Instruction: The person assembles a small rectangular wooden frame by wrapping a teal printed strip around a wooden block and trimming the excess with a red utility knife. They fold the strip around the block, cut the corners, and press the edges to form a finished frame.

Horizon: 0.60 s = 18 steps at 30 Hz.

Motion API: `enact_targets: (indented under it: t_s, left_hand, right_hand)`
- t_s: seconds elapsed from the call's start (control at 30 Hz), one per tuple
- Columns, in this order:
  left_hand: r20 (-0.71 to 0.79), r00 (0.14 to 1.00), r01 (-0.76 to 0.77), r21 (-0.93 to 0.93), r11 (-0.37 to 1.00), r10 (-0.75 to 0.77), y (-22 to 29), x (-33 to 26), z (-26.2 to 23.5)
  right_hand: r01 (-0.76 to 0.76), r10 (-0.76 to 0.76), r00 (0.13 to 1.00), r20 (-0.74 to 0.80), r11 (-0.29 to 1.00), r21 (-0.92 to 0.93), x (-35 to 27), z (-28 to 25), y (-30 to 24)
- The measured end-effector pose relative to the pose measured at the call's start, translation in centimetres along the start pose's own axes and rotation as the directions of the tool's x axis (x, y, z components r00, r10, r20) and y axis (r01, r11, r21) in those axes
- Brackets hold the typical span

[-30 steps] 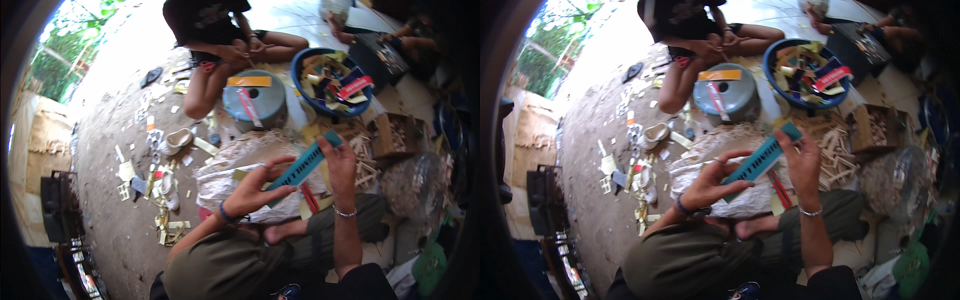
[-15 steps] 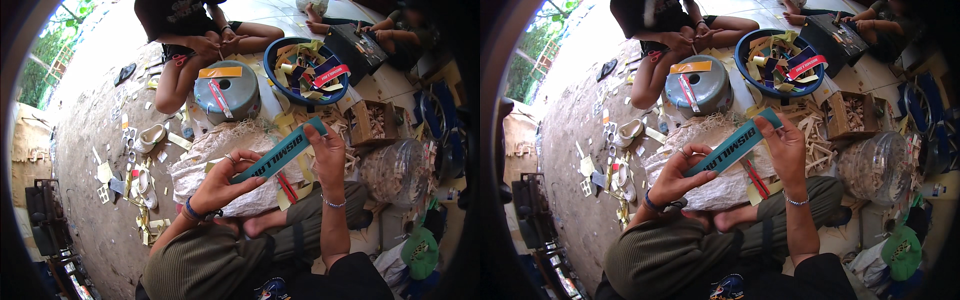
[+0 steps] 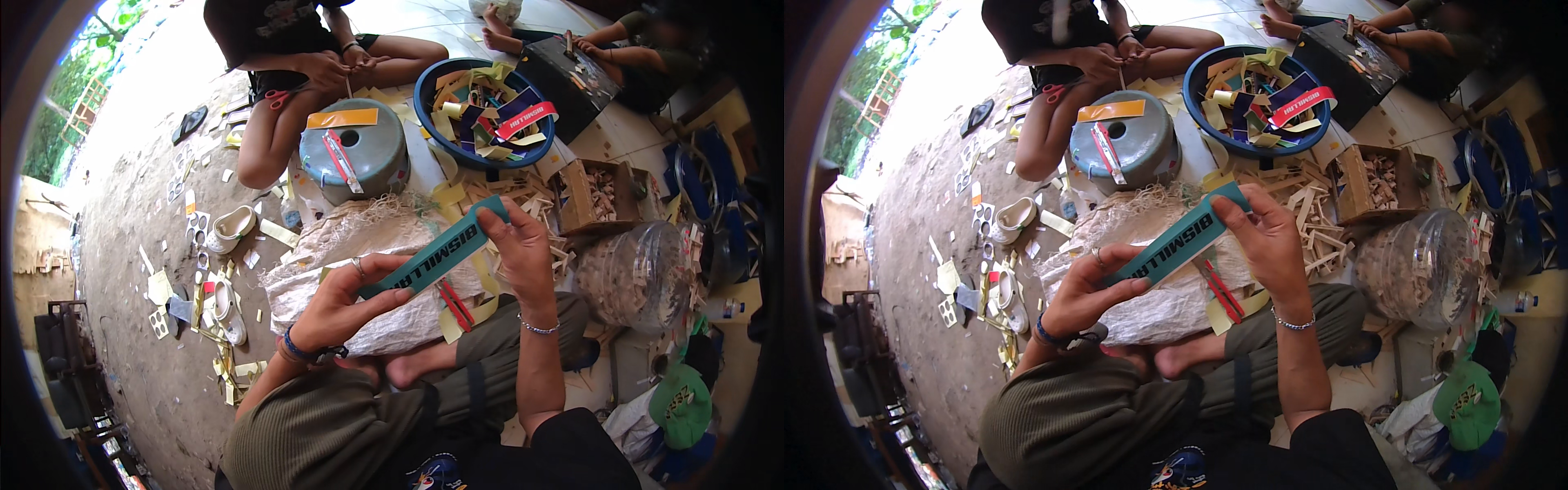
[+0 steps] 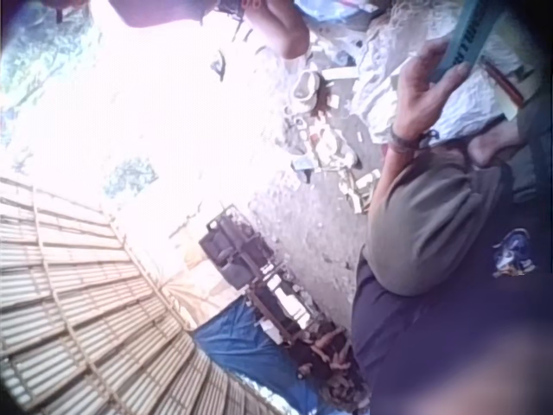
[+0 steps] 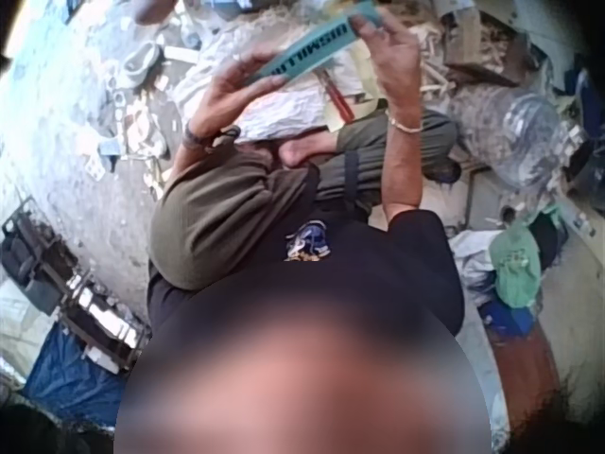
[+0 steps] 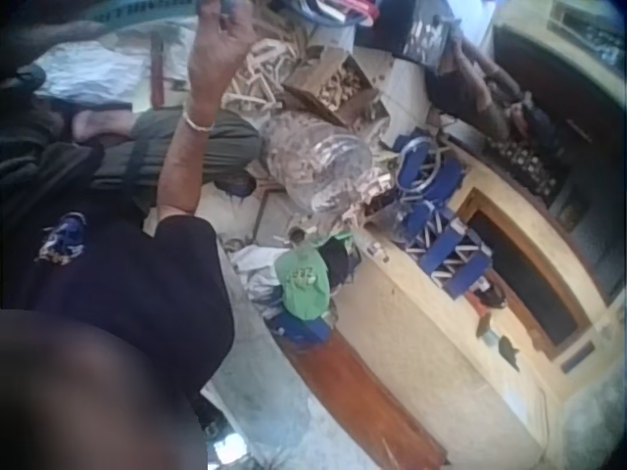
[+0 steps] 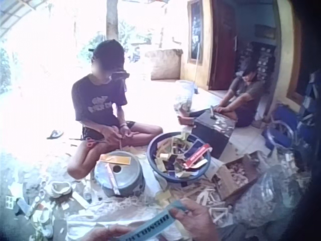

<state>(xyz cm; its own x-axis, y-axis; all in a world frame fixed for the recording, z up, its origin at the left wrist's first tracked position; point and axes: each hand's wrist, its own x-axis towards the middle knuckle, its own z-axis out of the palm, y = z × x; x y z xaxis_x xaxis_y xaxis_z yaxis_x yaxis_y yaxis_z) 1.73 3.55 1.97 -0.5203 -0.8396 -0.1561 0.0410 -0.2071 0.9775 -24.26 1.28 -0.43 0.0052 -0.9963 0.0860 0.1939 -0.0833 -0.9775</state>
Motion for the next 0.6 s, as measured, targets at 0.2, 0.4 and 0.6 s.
enact_targets:
  t_s: [0.2,0.4,0.6]
  left_hand:
    - [0.019,1.0,-0.005,0.012,1.0,0.005,0.2,0.0,-0.1]
    - [0.041,0.999,0.027,-0.032,0.999,-0.026,0.7,-0.3,-0.1]
    - [0.144,0.989,0.044,-0.138,0.989,-0.024,1.3,-0.5,-0.3]
  right_hand:
    - [-0.074,0.072,0.997,0.034,0.994,0.076,-0.2,0.2,-0.2]
    - [-0.233,0.23,0.972,0.039,0.944,0.235,-0.2,0.0,0.5]
    - [-0.353,0.366,0.926,0.091,0.755,0.553,-0.8,-0.5,1.8]
